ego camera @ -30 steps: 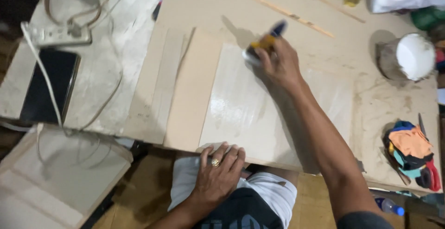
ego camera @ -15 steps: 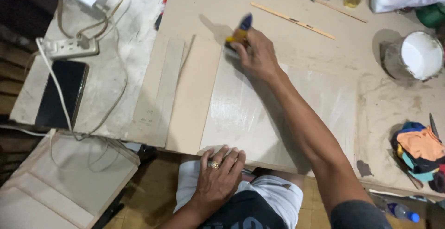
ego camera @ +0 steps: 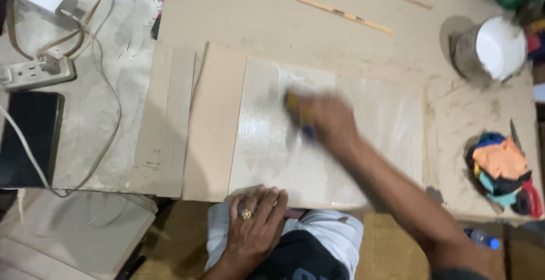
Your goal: The person applies a white substance to a rectangular board using a brush, then smooths it with a cloth. They place a red sheet over the board and smooth it down with a cloth and their hands.
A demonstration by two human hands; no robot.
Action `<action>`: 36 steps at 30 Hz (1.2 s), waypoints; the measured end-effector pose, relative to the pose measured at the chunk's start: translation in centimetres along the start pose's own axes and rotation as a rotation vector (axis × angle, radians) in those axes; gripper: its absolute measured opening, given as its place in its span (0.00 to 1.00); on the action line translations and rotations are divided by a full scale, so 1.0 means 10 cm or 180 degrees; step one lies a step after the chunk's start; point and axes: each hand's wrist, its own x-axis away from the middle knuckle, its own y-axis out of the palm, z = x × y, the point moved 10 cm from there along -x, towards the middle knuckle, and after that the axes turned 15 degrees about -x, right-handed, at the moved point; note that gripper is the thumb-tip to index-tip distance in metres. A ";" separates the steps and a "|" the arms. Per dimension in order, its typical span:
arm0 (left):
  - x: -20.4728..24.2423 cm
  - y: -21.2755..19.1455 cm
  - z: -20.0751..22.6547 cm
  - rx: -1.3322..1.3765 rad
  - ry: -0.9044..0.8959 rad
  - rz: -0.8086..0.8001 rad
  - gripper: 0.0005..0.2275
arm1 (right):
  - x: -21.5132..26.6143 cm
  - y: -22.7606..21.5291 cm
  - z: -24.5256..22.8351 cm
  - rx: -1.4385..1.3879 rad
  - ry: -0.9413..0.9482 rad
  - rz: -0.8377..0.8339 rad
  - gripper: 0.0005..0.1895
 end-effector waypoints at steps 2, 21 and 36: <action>-0.03 0.06 0.00 -0.0076 -0.0019 -0.0038 0.15 | 0.21 -0.08 -0.60 -0.0527 -0.0137 -0.0339 0.03; -0.16 0.18 0.03 -0.0539 -0.0076 -0.0577 0.14 | 0.39 -0.27 -0.29 -0.3278 0.3901 0.0552 0.17; -0.19 0.18 0.04 -0.0348 -0.0117 -0.0608 0.16 | 0.94 -0.34 -1.03 -0.1662 0.0228 -0.0748 0.27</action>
